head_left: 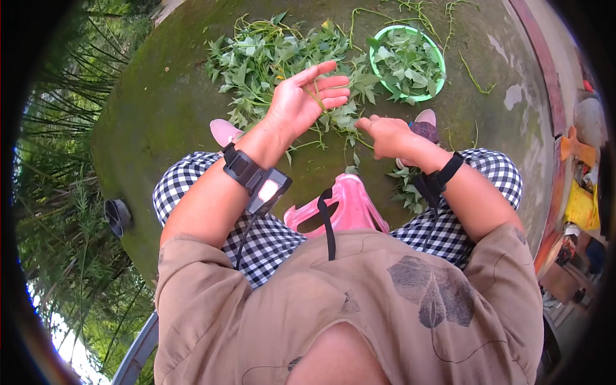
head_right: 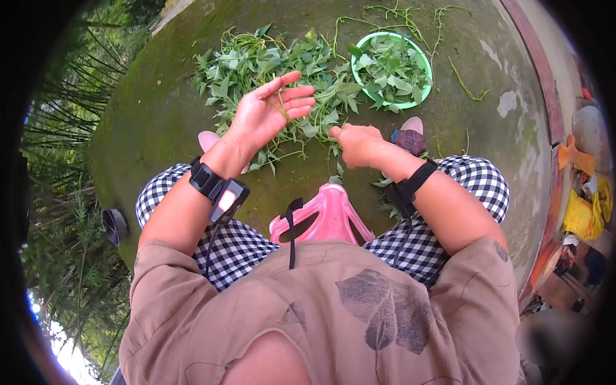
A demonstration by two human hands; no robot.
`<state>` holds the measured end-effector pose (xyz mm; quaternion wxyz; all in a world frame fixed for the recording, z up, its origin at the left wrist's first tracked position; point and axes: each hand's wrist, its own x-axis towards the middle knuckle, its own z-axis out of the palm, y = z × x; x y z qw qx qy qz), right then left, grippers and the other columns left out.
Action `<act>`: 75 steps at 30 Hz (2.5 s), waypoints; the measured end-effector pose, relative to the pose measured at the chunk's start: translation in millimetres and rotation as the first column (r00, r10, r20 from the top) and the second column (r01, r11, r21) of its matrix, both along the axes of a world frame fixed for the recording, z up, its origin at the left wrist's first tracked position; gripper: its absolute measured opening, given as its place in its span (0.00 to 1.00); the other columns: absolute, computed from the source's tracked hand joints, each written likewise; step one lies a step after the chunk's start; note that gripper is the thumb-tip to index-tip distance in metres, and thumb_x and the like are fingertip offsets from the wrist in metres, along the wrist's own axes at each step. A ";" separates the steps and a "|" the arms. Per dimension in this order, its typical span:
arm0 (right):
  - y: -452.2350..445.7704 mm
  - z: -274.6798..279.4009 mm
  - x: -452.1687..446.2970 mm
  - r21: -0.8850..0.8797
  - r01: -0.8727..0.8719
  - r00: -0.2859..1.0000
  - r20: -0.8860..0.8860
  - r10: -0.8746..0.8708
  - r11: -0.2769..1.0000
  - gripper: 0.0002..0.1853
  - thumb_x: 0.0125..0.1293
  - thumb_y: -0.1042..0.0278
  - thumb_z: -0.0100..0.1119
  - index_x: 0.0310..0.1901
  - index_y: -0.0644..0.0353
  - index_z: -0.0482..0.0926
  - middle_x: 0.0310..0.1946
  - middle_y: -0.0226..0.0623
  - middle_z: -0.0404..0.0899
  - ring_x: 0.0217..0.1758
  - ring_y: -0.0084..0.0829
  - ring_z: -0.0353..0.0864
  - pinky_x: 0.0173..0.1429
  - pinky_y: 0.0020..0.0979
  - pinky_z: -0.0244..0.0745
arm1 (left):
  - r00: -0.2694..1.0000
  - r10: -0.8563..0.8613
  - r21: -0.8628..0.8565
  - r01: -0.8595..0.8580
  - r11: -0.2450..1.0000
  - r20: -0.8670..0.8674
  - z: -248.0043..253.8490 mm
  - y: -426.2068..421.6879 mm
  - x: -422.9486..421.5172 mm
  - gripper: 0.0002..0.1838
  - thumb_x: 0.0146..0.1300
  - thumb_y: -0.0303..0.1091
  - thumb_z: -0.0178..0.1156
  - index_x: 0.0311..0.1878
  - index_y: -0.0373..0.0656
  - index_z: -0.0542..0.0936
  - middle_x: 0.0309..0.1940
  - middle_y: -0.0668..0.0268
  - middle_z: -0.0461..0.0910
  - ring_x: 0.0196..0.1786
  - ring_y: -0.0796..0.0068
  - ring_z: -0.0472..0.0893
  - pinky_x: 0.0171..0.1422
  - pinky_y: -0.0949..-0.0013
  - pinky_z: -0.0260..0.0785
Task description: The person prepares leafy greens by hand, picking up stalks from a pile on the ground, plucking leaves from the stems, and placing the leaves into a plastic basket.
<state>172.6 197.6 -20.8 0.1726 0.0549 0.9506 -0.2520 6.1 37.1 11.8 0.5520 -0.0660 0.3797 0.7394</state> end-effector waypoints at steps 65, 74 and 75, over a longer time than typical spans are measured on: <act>-1.5 58.2 -69.1 -0.045 0.021 0.907 -0.419 -0.038 0.999 0.03 0.53 0.68 0.60 0.26 0.55 0.78 0.31 0.38 0.77 0.38 0.45 0.79 0.40 0.46 0.74 | 0.813 -0.212 -0.451 -0.068 0.890 -0.541 11.6 7.2 26.4 0.03 0.51 0.27 0.60 0.26 0.38 0.79 0.17 0.68 0.75 0.14 0.86 0.64 0.17 0.77 0.52; -3.6 60.7 -66.1 -0.188 0.084 0.957 -0.260 -0.132 0.979 0.05 0.48 0.69 0.65 0.27 0.57 0.79 0.28 0.35 0.77 0.35 0.39 0.79 0.39 0.40 0.72 | 0.906 0.025 -0.387 -0.205 0.899 -0.422 8.1 2.7 16.2 0.02 0.54 0.26 0.59 0.29 0.38 0.78 0.21 0.63 0.79 0.15 0.80 0.70 0.16 0.77 0.52; -3.1 59.2 -65.3 -0.208 0.085 0.959 -0.249 -0.136 0.975 0.07 0.47 0.70 0.67 0.28 0.58 0.79 0.27 0.35 0.77 0.34 0.37 0.79 0.38 0.38 0.72 | 0.916 0.051 -0.370 -0.211 0.905 -0.398 11.0 2.2 12.4 0.02 0.55 0.26 0.59 0.30 0.38 0.78 0.23 0.63 0.80 0.17 0.80 0.73 0.16 0.77 0.53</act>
